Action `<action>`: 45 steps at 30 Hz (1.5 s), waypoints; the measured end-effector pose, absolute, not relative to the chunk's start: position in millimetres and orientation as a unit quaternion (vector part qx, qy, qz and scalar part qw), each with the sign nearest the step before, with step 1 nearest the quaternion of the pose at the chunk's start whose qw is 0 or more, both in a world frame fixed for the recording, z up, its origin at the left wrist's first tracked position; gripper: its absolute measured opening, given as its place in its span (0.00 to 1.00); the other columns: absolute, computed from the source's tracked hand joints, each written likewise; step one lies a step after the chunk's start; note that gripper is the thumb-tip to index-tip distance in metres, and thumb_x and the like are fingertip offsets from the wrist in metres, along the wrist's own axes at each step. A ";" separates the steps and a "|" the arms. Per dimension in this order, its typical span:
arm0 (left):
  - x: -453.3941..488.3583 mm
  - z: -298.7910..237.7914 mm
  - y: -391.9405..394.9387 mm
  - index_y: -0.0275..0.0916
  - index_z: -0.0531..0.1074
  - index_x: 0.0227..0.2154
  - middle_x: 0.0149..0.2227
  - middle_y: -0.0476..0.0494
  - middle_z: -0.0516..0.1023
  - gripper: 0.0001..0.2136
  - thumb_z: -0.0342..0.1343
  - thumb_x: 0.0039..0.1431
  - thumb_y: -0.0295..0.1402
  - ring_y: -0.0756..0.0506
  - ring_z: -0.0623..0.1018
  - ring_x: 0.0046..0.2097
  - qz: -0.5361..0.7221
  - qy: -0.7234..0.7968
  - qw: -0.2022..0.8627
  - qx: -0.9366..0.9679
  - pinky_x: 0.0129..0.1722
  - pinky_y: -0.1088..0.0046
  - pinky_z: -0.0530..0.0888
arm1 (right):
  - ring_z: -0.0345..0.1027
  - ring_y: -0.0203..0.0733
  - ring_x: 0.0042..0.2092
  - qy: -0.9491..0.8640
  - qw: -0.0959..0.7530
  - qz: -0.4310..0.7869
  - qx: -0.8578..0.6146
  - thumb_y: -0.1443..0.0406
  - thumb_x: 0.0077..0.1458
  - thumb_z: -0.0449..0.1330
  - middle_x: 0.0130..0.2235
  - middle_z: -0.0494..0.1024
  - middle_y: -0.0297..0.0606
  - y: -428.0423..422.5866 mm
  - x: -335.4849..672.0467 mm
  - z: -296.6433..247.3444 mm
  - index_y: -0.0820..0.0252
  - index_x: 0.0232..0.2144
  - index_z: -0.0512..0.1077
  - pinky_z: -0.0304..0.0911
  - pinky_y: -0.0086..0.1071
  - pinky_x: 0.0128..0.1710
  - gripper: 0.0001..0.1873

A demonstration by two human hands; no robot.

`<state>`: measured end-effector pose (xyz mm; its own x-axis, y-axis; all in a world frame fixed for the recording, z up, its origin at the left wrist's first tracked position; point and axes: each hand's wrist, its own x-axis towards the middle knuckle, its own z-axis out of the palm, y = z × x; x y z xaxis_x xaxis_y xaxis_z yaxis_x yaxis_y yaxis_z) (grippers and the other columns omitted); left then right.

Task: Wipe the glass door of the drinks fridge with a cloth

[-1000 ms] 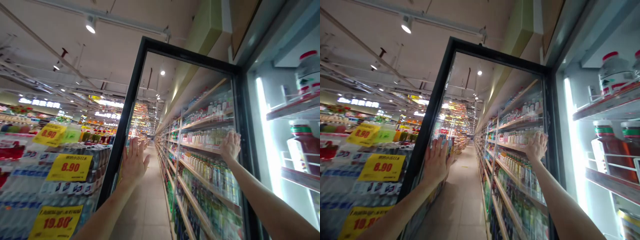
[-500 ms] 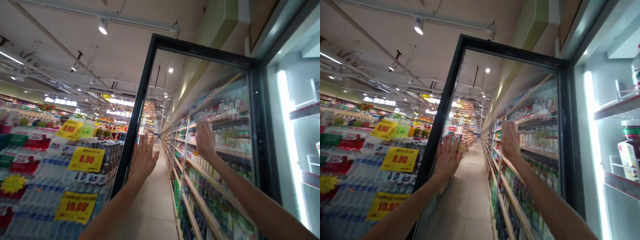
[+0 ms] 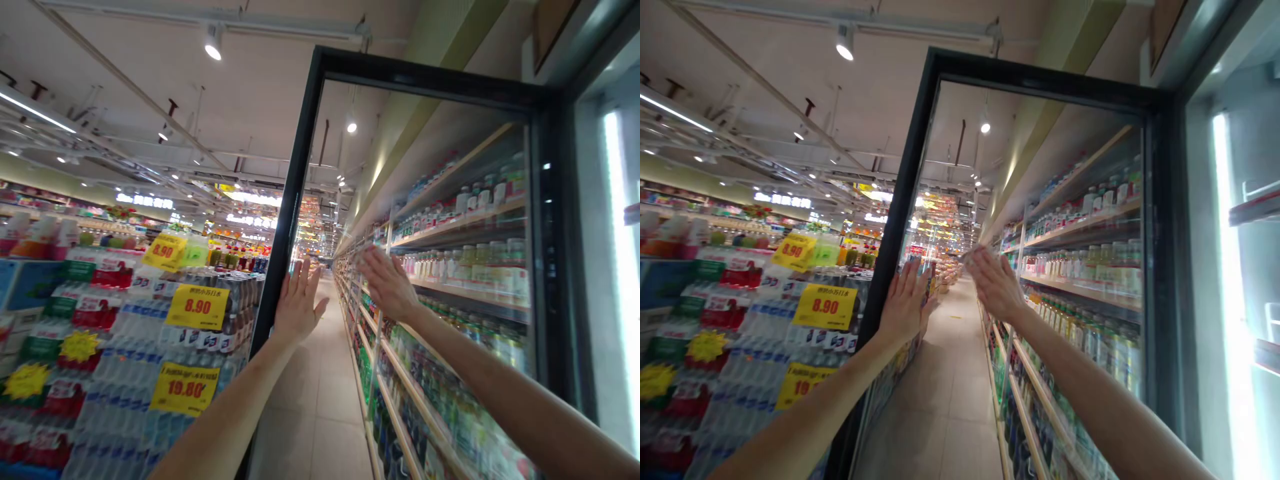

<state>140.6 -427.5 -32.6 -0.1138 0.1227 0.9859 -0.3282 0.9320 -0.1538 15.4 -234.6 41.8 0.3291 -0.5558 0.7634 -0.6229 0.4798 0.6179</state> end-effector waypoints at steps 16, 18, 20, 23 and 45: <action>146.6 -33.0 -421.8 0.34 0.52 0.61 0.65 0.33 0.49 0.27 0.46 0.62 0.40 0.38 0.47 0.66 0.165 -0.739 0.648 0.084 0.61 0.56 0.53 | 0.42 0.47 0.66 -0.608 0.680 0.157 0.379 0.64 0.58 0.46 0.62 0.58 0.43 -214.0 5.2 11.9 0.56 0.60 0.57 0.41 0.47 0.62 0.27; 143.5 -37.2 -414.2 0.35 0.51 0.62 0.65 0.33 0.48 0.28 0.46 0.61 0.40 0.37 0.47 0.66 0.157 -0.742 0.645 0.089 0.61 0.53 0.51 | 0.43 0.45 0.65 -0.588 0.666 0.099 0.449 0.64 0.58 0.48 0.61 0.61 0.40 -220.8 11.5 -1.2 0.53 0.60 0.56 0.39 0.46 0.63 0.27; 138.7 -44.9 -405.3 0.37 0.51 0.62 0.65 0.35 0.48 0.28 0.47 0.61 0.41 0.36 0.46 0.66 0.149 -0.743 0.647 0.086 0.62 0.51 0.49 | 0.44 0.45 0.65 -0.585 0.671 0.117 0.440 0.64 0.57 0.48 0.61 0.61 0.40 -229.5 20.1 -17.0 0.51 0.61 0.55 0.36 0.47 0.63 0.28; 131.9 -57.0 -396.1 0.39 0.52 0.62 0.65 0.38 0.51 0.28 0.47 0.61 0.43 0.37 0.45 0.66 0.142 -0.741 0.652 0.075 0.62 0.50 0.46 | 0.40 0.48 0.66 -0.617 0.666 0.171 0.382 0.65 0.57 0.48 0.63 0.58 0.43 -238.4 31.2 -46.5 0.54 0.62 0.51 0.36 0.50 0.63 0.30; 126.5 -61.2 -399.8 0.40 0.52 0.62 0.65 0.38 0.49 0.28 0.46 0.61 0.43 0.38 0.44 0.66 0.110 -0.751 0.648 0.059 0.63 0.51 0.44 | 0.44 0.53 0.65 -0.642 0.659 0.237 0.314 0.65 0.57 0.47 0.63 0.56 0.45 -197.5 11.3 -93.1 0.53 0.63 0.51 0.43 0.55 0.60 0.31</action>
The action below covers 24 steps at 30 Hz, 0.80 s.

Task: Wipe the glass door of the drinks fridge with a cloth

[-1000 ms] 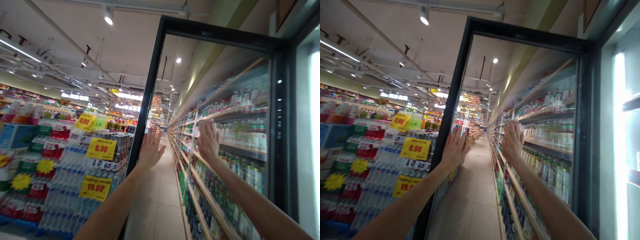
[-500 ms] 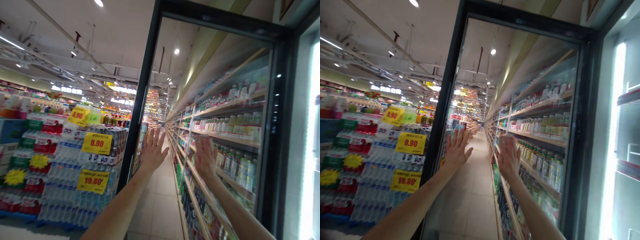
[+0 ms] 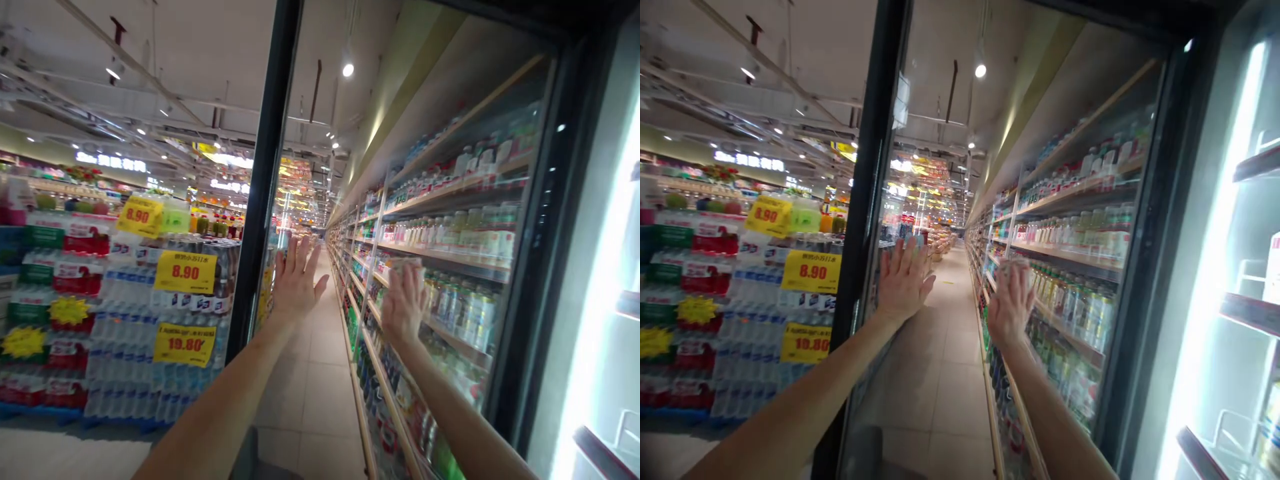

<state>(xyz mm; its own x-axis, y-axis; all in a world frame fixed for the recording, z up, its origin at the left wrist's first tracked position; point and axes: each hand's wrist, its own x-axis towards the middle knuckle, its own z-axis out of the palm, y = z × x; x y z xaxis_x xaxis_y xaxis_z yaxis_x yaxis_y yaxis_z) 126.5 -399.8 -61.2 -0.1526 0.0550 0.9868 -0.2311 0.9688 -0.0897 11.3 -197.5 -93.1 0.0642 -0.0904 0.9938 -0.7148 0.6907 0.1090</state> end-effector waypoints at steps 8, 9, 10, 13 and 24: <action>130.9 -60.9 -398.0 0.39 0.53 0.61 0.65 0.38 0.50 0.27 0.46 0.61 0.42 0.38 0.42 0.67 0.120 -0.750 0.648 0.059 0.63 0.51 0.45 | 0.45 0.54 0.65 -0.628 0.687 0.275 0.241 0.65 0.58 0.46 0.63 0.55 0.47 -190.5 8.8 -101.8 0.53 0.62 0.53 0.45 0.55 0.59 0.29; 131.4 -61.0 -397.6 0.39 0.53 0.61 0.65 0.38 0.50 0.27 0.46 0.61 0.42 0.38 0.42 0.67 0.124 -0.749 0.648 0.060 0.63 0.51 0.45 | 0.45 0.54 0.65 -0.635 0.680 0.264 0.254 0.65 0.58 0.46 0.63 0.55 0.47 -188.2 7.7 -102.7 0.54 0.62 0.52 0.45 0.54 0.59 0.29; 131.8 -61.2 -397.3 0.38 0.53 0.61 0.65 0.38 0.50 0.27 0.46 0.61 0.43 0.38 0.42 0.67 0.125 -0.750 0.647 0.060 0.63 0.51 0.45 | 0.45 0.53 0.65 -0.643 0.669 0.239 0.288 0.64 0.58 0.47 0.63 0.55 0.47 -186.1 7.1 -104.2 0.53 0.62 0.52 0.45 0.53 0.59 0.29; 132.9 -61.8 -396.2 0.38 0.52 0.61 0.65 0.38 0.49 0.28 0.46 0.61 0.42 0.39 0.41 0.67 0.119 -0.756 0.641 0.060 0.63 0.52 0.44 | 0.47 0.51 0.64 -0.647 0.647 0.192 0.354 0.65 0.58 0.49 0.63 0.58 0.42 -177.8 3.9 -108.7 0.49 0.62 0.53 0.42 0.53 0.61 0.29; 135.6 -59.5 -393.0 0.38 0.55 0.60 0.65 0.37 0.51 0.27 0.46 0.61 0.43 0.40 0.43 0.67 0.109 -0.750 0.650 0.051 0.63 0.54 0.43 | 0.45 0.51 0.65 -0.678 0.633 0.191 0.322 0.63 0.57 0.48 0.63 0.57 0.44 -171.2 2.9 -123.5 0.50 0.60 0.57 0.41 0.53 0.61 0.27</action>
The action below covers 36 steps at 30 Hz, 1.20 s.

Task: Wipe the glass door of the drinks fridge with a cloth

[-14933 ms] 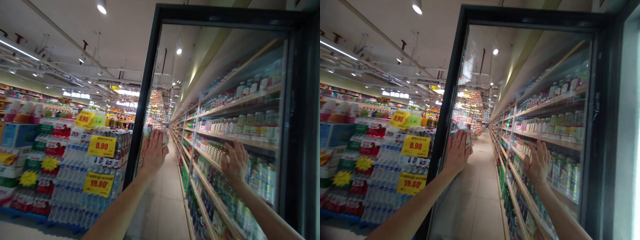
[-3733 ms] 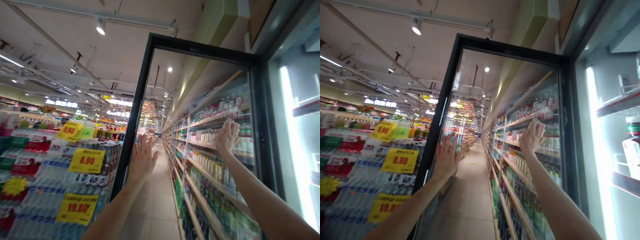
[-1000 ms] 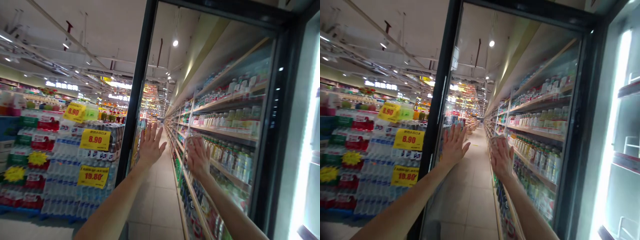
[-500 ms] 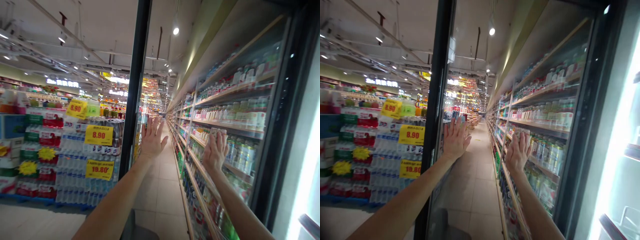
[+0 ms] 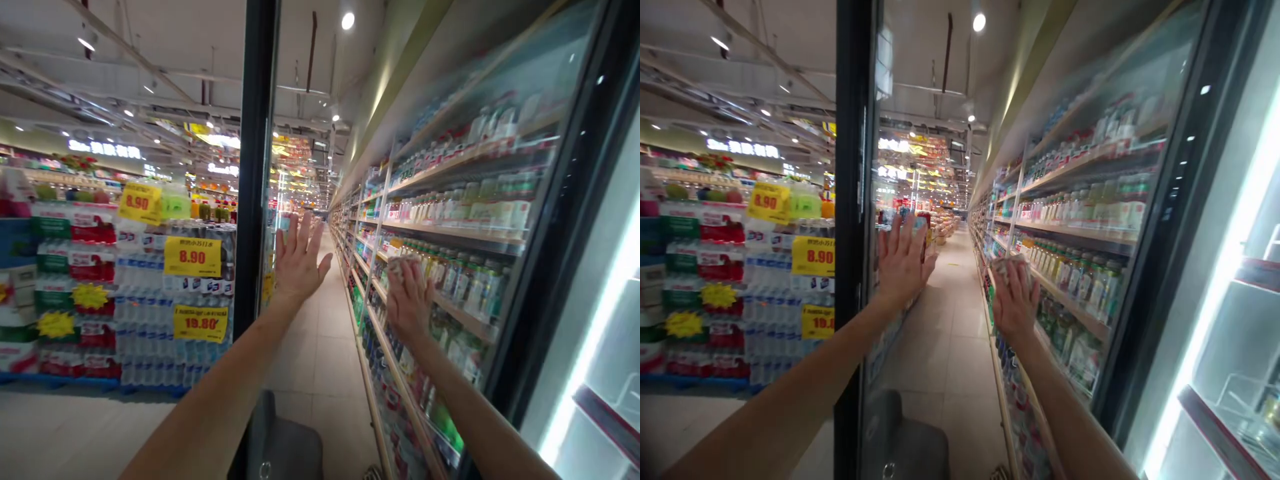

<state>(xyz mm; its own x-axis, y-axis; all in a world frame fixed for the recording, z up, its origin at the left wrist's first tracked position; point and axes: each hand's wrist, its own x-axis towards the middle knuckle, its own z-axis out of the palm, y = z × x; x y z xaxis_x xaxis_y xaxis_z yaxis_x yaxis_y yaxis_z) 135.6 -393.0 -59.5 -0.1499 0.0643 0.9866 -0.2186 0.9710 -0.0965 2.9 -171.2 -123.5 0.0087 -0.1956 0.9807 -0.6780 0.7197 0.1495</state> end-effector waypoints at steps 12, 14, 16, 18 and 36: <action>134.4 -60.3 -396.7 0.38 0.55 0.60 0.64 0.34 0.53 0.27 0.48 0.60 0.42 0.38 0.46 0.66 0.107 -0.730 0.674 0.022 0.63 0.53 0.44 | 0.44 0.49 0.65 -0.652 0.671 0.244 0.256 0.65 0.57 0.49 0.62 0.57 0.46 -178.7 5.7 -133.8 0.54 0.59 0.58 0.40 0.51 0.61 0.26; 135.1 -60.1 -396.4 0.38 0.55 0.60 0.64 0.35 0.52 0.27 0.48 0.60 0.42 0.38 0.46 0.66 0.104 -0.732 0.672 0.024 0.63 0.52 0.44 | 0.42 0.51 0.66 -0.655 0.672 0.284 0.197 0.65 0.58 0.47 0.63 0.54 0.49 -172.9 1.6 -136.0 0.57 0.61 0.54 0.43 0.53 0.60 0.28; 135.9 -60.0 -395.9 0.38 0.55 0.60 0.64 0.35 0.52 0.27 0.49 0.59 0.42 0.38 0.46 0.66 0.102 -0.734 0.671 0.022 0.63 0.52 0.44 | 0.41 0.52 0.66 -0.666 0.660 0.268 0.222 0.65 0.58 0.47 0.64 0.53 0.50 -169.8 2.2 -144.1 0.58 0.62 0.52 0.44 0.52 0.60 0.29; 136.4 -60.3 -395.4 0.38 0.56 0.60 0.64 0.35 0.52 0.28 0.49 0.59 0.42 0.38 0.46 0.66 0.100 -0.734 0.671 0.021 0.63 0.53 0.44 | 0.42 0.50 0.66 -0.670 0.645 0.210 0.301 0.65 0.58 0.48 0.63 0.55 0.47 -167.5 4.2 -156.2 0.55 0.62 0.52 0.43 0.52 0.61 0.29; 130.7 -116.7 -372.7 0.42 0.59 0.58 0.62 0.41 0.58 0.25 0.50 0.59 0.40 0.40 0.43 0.66 0.177 -0.765 0.617 -0.048 0.63 0.52 0.39 | 0.38 0.51 0.66 -0.684 0.614 0.203 0.337 0.68 0.56 0.50 0.65 0.51 0.46 -198.8 32.3 -192.7 0.55 0.63 0.49 0.41 0.53 0.62 0.32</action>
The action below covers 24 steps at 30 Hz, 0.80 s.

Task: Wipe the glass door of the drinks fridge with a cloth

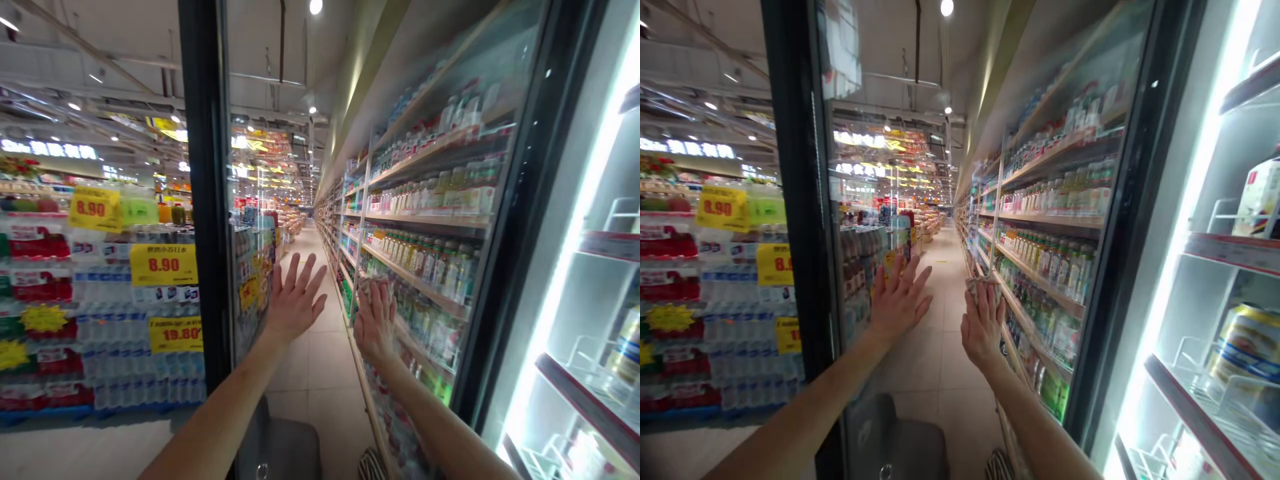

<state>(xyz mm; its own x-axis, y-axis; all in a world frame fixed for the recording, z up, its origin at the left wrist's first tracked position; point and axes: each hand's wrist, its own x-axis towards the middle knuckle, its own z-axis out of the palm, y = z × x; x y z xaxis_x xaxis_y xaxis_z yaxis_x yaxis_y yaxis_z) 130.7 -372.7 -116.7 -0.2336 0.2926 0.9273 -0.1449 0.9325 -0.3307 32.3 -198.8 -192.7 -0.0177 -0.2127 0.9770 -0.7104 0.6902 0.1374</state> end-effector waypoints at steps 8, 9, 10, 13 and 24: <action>127.8 -123.1 -368.0 0.43 0.58 0.59 0.62 0.43 0.57 0.25 0.50 0.59 0.41 0.41 0.41 0.67 0.162 -0.766 0.621 -0.042 0.64 0.53 0.37 | 0.40 0.52 0.66 -0.678 0.649 0.324 0.116 0.65 0.59 0.44 0.63 0.53 0.53 -138.3 -17.1 -170.6 0.59 0.62 0.51 0.45 0.58 0.58 0.28; 128.0 -122.7 -367.9 0.43 0.58 0.59 0.62 0.43 0.57 0.26 0.50 0.59 0.40 0.41 0.42 0.67 0.162 -0.763 0.624 -0.043 0.64 0.53 0.37 | 0.40 0.52 0.66 -0.684 0.643 0.320 0.128 0.65 0.59 0.44 0.64 0.52 0.53 -137.3 -16.9 -170.8 0.59 0.62 0.50 0.46 0.57 0.58 0.29; 128.3 -122.5 -367.5 0.43 0.58 0.59 0.62 0.43 0.58 0.26 0.50 0.59 0.40 0.41 0.42 0.67 0.161 -0.761 0.626 -0.044 0.64 0.53 0.38 | 0.41 0.52 0.66 -0.692 0.637 0.297 0.167 0.65 0.59 0.45 0.64 0.53 0.51 -137.4 -15.7 -171.6 0.58 0.62 0.51 0.45 0.57 0.59 0.29; 129.9 -123.0 -366.1 0.44 0.56 0.60 0.62 0.43 0.58 0.27 0.51 0.58 0.40 0.41 0.43 0.66 0.156 -0.762 0.627 -0.047 0.64 0.54 0.39 | 0.43 0.49 0.65 -0.691 0.630 0.219 0.278 0.65 0.58 0.47 0.62 0.57 0.46 -137.5 -13.9 -173.4 0.54 0.60 0.56 0.43 0.53 0.61 0.27; 131.8 -122.4 -368.6 0.45 0.56 0.60 0.62 0.44 0.59 0.27 0.51 0.58 0.39 0.41 0.49 0.66 0.150 -0.765 0.624 -0.046 0.64 0.56 0.41 | 0.41 0.48 0.66 -0.677 0.619 0.192 0.349 0.68 0.57 0.48 0.63 0.57 0.44 -175.6 16.7 -182.7 0.52 0.62 0.50 0.41 0.52 0.62 0.31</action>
